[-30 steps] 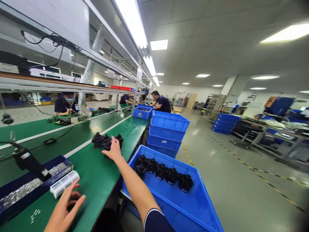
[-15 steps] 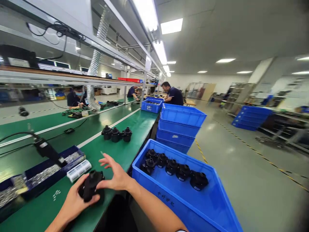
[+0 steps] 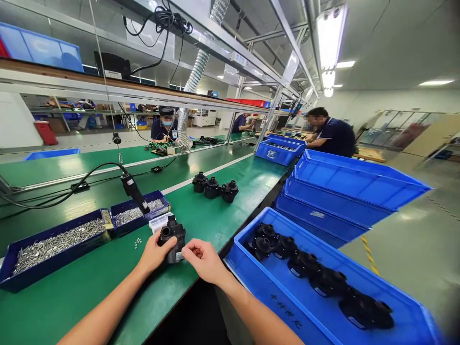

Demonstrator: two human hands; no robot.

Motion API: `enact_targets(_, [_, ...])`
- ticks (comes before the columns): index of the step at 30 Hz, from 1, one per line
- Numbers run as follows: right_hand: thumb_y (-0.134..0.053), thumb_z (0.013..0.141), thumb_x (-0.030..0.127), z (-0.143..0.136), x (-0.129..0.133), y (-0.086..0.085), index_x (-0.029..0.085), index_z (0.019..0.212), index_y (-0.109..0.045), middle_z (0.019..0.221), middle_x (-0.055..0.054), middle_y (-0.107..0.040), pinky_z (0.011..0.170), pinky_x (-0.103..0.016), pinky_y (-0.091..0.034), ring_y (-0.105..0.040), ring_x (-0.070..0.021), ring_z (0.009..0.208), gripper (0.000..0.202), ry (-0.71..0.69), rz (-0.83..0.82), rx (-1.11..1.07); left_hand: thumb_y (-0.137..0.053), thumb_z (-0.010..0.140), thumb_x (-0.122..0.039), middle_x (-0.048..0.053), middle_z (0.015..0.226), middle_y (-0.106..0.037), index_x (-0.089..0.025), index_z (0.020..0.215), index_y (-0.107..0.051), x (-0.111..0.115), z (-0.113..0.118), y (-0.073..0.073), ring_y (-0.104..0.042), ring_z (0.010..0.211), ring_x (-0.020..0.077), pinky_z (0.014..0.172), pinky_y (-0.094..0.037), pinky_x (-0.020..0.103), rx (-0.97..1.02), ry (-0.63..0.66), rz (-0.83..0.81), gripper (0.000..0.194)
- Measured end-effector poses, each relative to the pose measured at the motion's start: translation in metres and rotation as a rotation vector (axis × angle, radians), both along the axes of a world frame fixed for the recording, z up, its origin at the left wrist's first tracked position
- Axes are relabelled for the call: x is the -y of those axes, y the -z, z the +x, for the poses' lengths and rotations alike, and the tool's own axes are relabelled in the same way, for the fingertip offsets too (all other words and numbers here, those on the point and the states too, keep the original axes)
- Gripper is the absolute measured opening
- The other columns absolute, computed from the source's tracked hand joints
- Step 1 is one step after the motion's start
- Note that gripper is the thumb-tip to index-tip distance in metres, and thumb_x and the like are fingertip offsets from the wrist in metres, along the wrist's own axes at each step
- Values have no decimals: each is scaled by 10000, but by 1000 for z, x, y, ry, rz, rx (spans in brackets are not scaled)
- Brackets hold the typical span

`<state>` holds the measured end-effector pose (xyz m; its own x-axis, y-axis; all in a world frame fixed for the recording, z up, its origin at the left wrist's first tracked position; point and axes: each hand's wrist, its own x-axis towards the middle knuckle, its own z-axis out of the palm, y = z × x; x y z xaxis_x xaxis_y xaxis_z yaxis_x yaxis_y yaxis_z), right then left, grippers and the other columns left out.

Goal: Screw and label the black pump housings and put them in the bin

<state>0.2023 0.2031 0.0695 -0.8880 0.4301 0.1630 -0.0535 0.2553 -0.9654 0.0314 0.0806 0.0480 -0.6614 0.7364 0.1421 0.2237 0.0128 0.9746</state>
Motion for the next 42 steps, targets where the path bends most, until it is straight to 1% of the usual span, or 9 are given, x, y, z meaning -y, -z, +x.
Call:
enact_targets(20, [-587, 1069, 338, 1, 16, 3, 215, 877, -707, 823, -47, -634, 688, -328, -436, -598, -197, 727, 258, 144, 545, -79, -742, 865, -619, 95, 1057, -798, -123, 1103, -763, 1, 0, 1, -727, 996, 314, 946, -589, 412, 7, 16, 10, 550])
enact_targets(23, [-640, 1048, 424, 2, 7, 10, 207, 1102, -747, 906, -82, -668, 732, -351, -465, -635, -234, 792, 248, 180, 606, -85, -731, 878, -625, 99, 1068, -797, -123, 1115, -759, 0, -1, 3, -726, 1007, 316, 949, -585, 412, 4, 23, 9, 556])
enact_targets(26, [-714, 975, 451, 0, -4, 15, 158, 1492, -541, 969, -62, -670, 657, -345, -478, -570, -188, 635, 618, 293, 523, -1, -727, 876, -627, 105, 1080, -796, -122, 1129, -752, 0, -1, 3, -728, 1011, 320, 945, -584, 415, -6, 24, 6, 565])
enact_targets(29, [-842, 848, 473, -7, -3, 15, 164, 1591, -391, 1021, -41, -697, 685, -360, -536, -612, -192, 645, 923, 270, 430, 144, -714, 884, -615, 99, 1055, -792, -129, 1138, -743, 1, 3, 0, -727, 985, 315, 916, -588, 413, -32, 27, 4, 549])
enact_targets(32, [-990, 702, 528, -6, 6, 5, 212, 1667, -286, 1313, -133, -681, 979, -490, -574, -708, -351, 1111, 1236, 182, 468, 200, -778, 839, -604, 109, 1155, -767, -147, 1241, -710, 3, 11, -3, -706, 1072, 330, 992, -562, 442, -105, 25, 26, 613])
enact_targets(34, [-1055, 607, 526, 2, 7, -6, 213, 1722, -155, 1552, -223, -505, 1154, -585, -481, -532, -443, 1420, 1467, 115, 506, 216, -816, 825, -604, 122, 1297, -716, -179, 1348, -662, 5, 15, -2, -664, 1204, 350, 1100, -511, 475, -262, -30, 31, 691])
enact_targets(36, [-1084, 547, 530, 13, 3, -20, 208, 1742, -63, 1660, -261, -326, 1230, -616, -405, -374, -471, 1538, 1605, 65, 522, 224, -778, 869, -636, 126, 1374, -663, -217, 1418, -619, 6, 17, 2, -636, 1274, 360, 1147, -487, 500, -461, -105, 17, 709])
enact_targets(39, [-1064, 585, 577, 22, -6, -40, 215, 1704, -287, 1573, -211, -428, 1191, -546, -467, -483, -420, 1452, 1409, 185, 541, 217, -685, 914, -727, 114, 1338, -645, -254, 1426, -616, 3, 20, 11, -697, 1162, 341, 1025, -587, 458, -625, -116, 10, 701])
enact_targets(42, [-941, 813, 573, 11, -19, -52, 218, 1241, -751, 1149, -102, -674, 999, -438, -556, -665, -324, 1117, 588, 390, 635, 236, -690, 916, -744, 82, 1236, -684, -275, 1392, -638, 0, 26, 17, -756, 953, 272, 850, -649, 349, -704, 0, 69, 670])
